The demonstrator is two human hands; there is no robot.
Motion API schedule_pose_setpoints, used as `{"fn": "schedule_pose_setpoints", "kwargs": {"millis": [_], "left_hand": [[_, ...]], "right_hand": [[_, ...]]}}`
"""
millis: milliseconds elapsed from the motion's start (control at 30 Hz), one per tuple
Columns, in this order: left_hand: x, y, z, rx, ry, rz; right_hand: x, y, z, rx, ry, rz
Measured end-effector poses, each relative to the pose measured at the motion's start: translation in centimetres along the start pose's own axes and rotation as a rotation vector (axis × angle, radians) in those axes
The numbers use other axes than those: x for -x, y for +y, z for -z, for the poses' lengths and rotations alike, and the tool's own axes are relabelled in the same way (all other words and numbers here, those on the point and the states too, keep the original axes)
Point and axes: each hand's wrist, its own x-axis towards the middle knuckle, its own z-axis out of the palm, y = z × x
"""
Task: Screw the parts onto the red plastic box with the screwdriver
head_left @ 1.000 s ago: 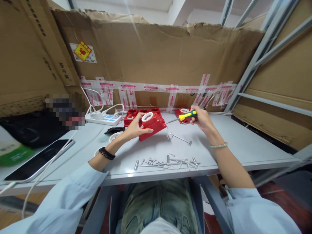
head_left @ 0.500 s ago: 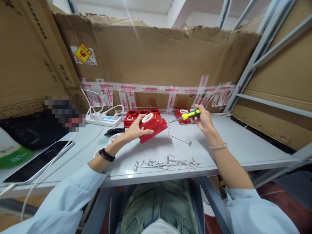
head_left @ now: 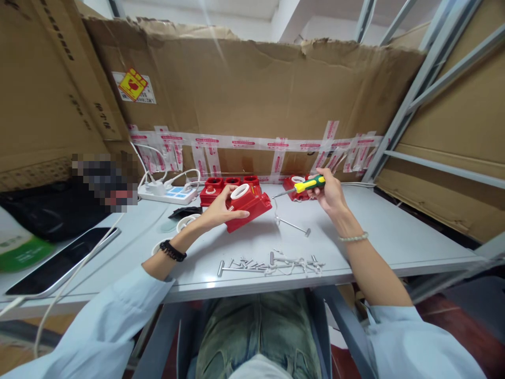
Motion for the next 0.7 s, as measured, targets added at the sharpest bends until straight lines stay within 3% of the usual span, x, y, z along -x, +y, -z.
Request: {"fn": "schedule_pose_setpoints", "kwargs": {"millis": [200, 700], "left_hand": [[0.13, 0.11, -0.1, -0.067, -0.019, -0.043], [0.21, 0.31, -0.18, 0.08, -0.035, -0.123]], "right_hand": [[0.1, 0.03, -0.16, -0.031, -0.016, -0.038], [0.32, 0.06, -0.62, -0.101, -0.054, -0.229]]}}
